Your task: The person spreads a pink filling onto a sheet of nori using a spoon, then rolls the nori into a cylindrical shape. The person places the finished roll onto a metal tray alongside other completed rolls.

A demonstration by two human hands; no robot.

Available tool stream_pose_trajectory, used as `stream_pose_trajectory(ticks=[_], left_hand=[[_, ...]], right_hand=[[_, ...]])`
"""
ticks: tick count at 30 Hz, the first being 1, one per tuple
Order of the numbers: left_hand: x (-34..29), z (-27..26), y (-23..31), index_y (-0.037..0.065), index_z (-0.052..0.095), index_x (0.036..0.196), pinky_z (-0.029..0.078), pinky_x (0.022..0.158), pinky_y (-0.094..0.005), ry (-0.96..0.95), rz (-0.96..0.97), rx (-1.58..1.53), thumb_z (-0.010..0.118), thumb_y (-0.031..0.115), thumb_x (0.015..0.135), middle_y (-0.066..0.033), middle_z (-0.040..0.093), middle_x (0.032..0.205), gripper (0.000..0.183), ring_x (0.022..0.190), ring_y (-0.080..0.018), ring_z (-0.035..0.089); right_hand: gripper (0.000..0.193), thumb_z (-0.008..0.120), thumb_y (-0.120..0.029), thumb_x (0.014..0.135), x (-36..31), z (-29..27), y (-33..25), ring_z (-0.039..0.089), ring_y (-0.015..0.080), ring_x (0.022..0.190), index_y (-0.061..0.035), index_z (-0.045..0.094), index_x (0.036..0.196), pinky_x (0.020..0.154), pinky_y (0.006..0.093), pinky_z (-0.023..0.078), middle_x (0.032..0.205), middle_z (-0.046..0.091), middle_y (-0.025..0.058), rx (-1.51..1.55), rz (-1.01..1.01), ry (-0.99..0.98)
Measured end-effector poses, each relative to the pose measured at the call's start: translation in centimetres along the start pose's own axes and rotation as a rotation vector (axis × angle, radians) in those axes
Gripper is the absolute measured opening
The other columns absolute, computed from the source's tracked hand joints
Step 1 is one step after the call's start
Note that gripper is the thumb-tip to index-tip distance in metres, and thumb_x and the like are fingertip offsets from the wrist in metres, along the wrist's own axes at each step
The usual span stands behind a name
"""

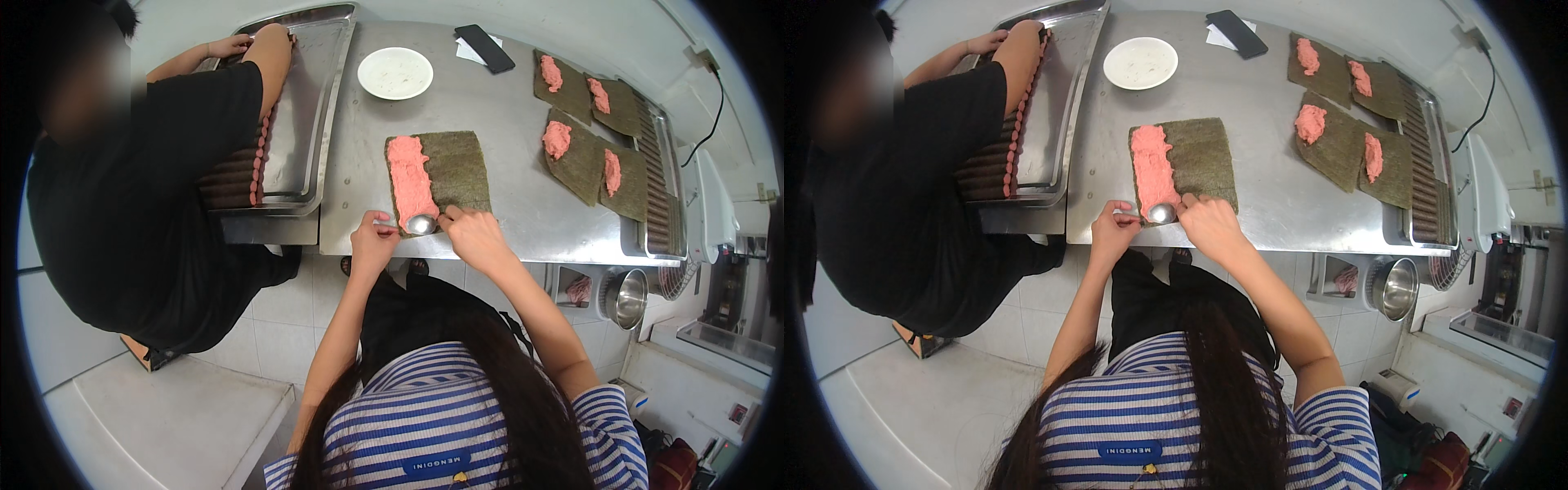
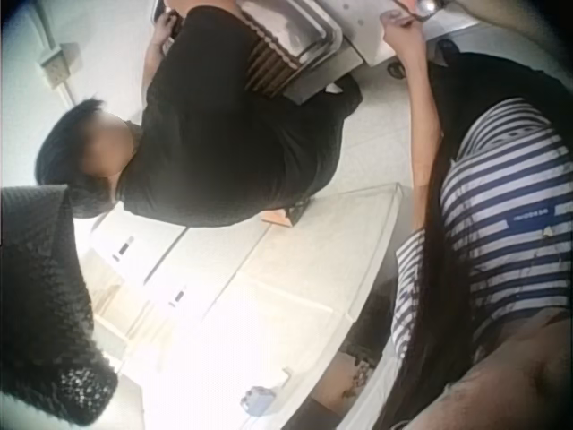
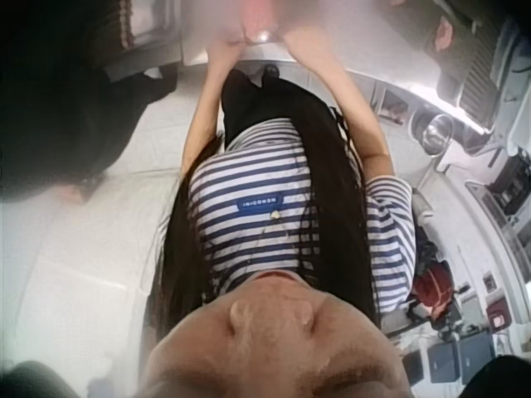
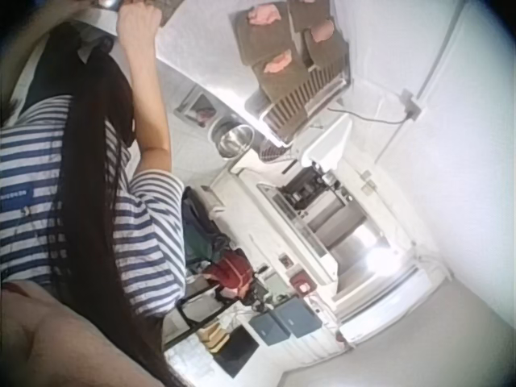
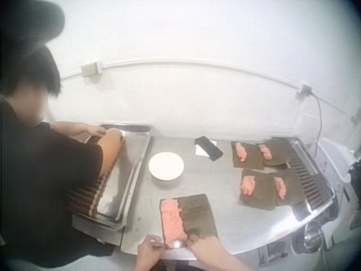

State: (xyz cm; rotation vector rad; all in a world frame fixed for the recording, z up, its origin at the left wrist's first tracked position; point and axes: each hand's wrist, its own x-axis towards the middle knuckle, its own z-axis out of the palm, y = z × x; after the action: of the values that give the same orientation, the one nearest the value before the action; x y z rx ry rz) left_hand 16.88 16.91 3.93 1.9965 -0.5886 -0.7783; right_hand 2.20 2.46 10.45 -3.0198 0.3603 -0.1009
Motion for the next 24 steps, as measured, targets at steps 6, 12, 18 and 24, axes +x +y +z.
stream_pose_trajectory(ticks=[6,12,18,24], left_hand=[[-0.1,-0.1,0.2,0.001,0.056,0.102,0.053,0.068,-0.0281,-0.002,-0.020,-0.005,0.067,0.004,0.070,-0.0122,0.070,0.082,0.034,0.074,-0.0169,0.068],[-0.1,0.0,0.2,0.001,0.056,0.101,0.053,0.068,-0.0285,0.013,-0.015,0.013,0.068,0.004,0.069,-0.0117,0.070,0.081,0.034,0.073,-0.0169,0.068],[0.0,0.0,0.8,0.002,0.057,0.102,0.053,0.068,-0.0286,-0.011,-0.045,0.026,0.068,0.005,0.069,-0.0114,0.070,0.081,0.034,0.073,-0.0165,0.067],[-0.1,-0.2,0.9,0.002,0.057,0.101,0.052,0.066,-0.0279,-0.017,-0.063,0.025,0.068,0.006,0.070,-0.0109,0.070,0.081,0.033,0.073,-0.0155,0.067]], right_hand=[[0.013,0.055,-0.006,0.072,0.3,0.1,0.4,0.065,0.0278,0.072,-0.0048,0.066,0.080,0.059,0.0400,0.052,0.079,0.061,0.0102,0.026,0.065,-0.115],[0.023,0.054,-0.002,0.071,0.0,-0.7,0.8,0.066,0.0309,0.077,-0.0082,0.069,0.087,0.061,0.0432,0.051,0.085,0.063,0.0104,0.070,0.173,-0.257],[0.021,0.055,-0.005,0.076,-1.3,-1.3,2.1,0.065,0.0316,0.076,-0.0102,0.071,0.088,0.066,0.0436,0.051,0.085,0.064,0.0107,0.171,0.252,-0.200],[0.024,0.055,-0.008,0.078,-2.0,-3.4,3.4,0.063,0.0299,0.076,-0.0132,0.072,0.094,0.068,0.0421,0.050,0.084,0.062,0.0083,0.303,0.301,-0.140]])
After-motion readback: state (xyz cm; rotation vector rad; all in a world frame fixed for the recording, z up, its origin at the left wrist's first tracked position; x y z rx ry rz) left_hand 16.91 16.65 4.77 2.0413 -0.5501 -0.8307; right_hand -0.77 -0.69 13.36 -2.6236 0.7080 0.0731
